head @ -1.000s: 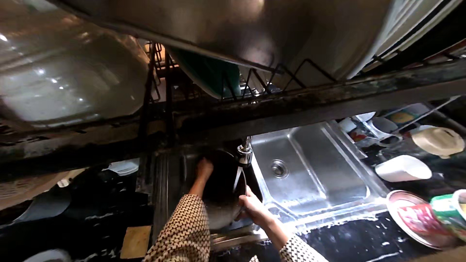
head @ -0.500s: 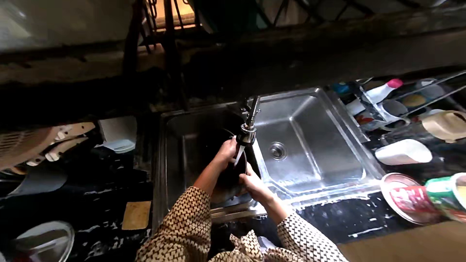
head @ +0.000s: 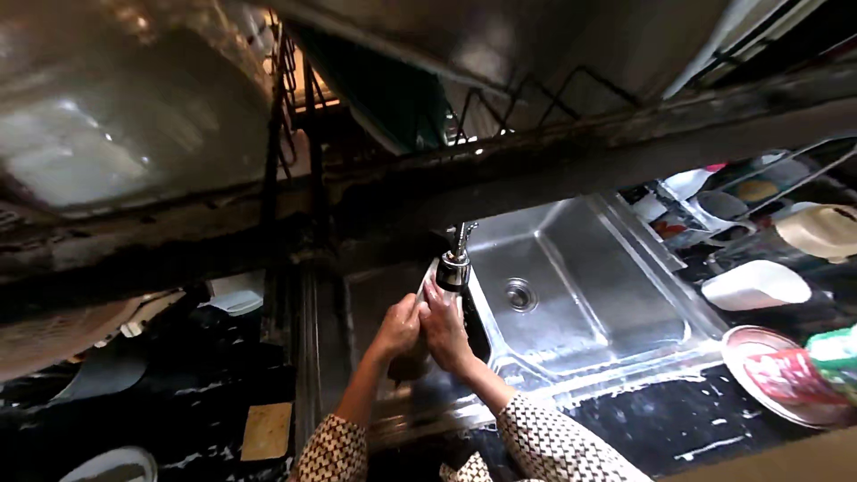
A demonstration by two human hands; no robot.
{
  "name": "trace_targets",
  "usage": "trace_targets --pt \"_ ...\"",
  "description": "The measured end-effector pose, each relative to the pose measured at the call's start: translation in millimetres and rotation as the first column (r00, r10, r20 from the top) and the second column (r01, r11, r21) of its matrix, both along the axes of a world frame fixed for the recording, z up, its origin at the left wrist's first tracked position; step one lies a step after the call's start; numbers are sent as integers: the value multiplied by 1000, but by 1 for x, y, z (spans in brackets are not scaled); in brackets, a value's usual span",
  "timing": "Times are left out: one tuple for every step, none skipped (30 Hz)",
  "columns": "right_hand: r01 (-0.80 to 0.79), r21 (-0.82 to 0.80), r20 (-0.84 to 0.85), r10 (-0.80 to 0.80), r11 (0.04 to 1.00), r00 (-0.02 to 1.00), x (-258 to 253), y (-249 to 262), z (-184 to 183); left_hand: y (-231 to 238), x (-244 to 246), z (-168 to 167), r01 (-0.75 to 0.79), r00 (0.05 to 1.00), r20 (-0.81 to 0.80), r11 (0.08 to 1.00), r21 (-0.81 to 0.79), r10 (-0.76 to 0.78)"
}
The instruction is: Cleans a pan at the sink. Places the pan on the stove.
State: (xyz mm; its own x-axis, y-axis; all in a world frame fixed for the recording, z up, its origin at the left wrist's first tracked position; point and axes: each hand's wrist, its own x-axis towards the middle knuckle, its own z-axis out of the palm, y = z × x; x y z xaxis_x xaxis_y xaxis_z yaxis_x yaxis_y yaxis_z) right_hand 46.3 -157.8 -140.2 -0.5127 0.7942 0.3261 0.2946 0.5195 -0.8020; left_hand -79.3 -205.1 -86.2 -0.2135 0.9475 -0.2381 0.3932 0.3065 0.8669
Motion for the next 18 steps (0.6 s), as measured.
trace_targets --pt "24 35 -2 -24 999 1000 -4 10 -1 -3 0 0 39 999 -12 998 40 -38" --pt "53 18 -9 -53 998 999 -6 20 0 -5 -1 0 65 998 -10 995 73 -65" --pt "69 -57 2 -69 996 998 -7 31 2 -8 -3 2 87 996 0 991 100 -87" --pt "65 -159 38 -59 985 998 -4 41 8 -11 -4 5 109 994 7 987 116 -111" --pt "46 -307 61 -28 951 998 2 50 17 -15 -6 9 136 990 9 983 127 -138" --pt "27 -430 40 -10 902 999 8 58 21 -20 -8 14 161 986 12 977 142 -165" --pt "22 -552 -14 -35 833 999 12 63 19 -26 -11 19 179 983 13 969 172 -184" --pt "11 -658 -86 -89 753 992 14 65 11 -30 -15 24 179 982 16 962 208 -186" --pt "0 -732 -143 -154 681 978 16 63 -2 -35 -19 28 157 985 32 956 247 -170" --pt "-19 -804 -192 -230 594 954 16 58 -16 -37 -23 32 114 988 71 954 277 -139" --pt "-56 -878 -226 -309 475 924 15 49 -32 -38 -26 35 49 988 124 954 294 -89" --pt "-105 -936 -235 -376 336 896 14 39 -47 -38 -27 37 -25 984 178 953 301 -31" --pt "-149 -972 -213 -419 180 883 12 26 -55 -35 -27 40 -108 972 229 952 288 41" --pt "-165 -986 -165 -424 35 891 10 15 -59 -31 -25 41 -195 955 270 945 261 122" --pt "-178 -981 -132 -393 -81 910 9 4 -61 -24 -21 42 -279 932 299 933 228 206" --pt "-184 -970 -120 -341 -161 932 10 -5 -63 -16 -15 40 -354 906 313 915 195 284" --pt "-180 -964 -121 -275 -198 954 13 -12 -61 -7 -9 36 -415 883 312 894 169 351" --pt "-155 -971 -116 -209 -183 971 15 -19 -56 3 -3 31 -457 865 307 877 152 397"
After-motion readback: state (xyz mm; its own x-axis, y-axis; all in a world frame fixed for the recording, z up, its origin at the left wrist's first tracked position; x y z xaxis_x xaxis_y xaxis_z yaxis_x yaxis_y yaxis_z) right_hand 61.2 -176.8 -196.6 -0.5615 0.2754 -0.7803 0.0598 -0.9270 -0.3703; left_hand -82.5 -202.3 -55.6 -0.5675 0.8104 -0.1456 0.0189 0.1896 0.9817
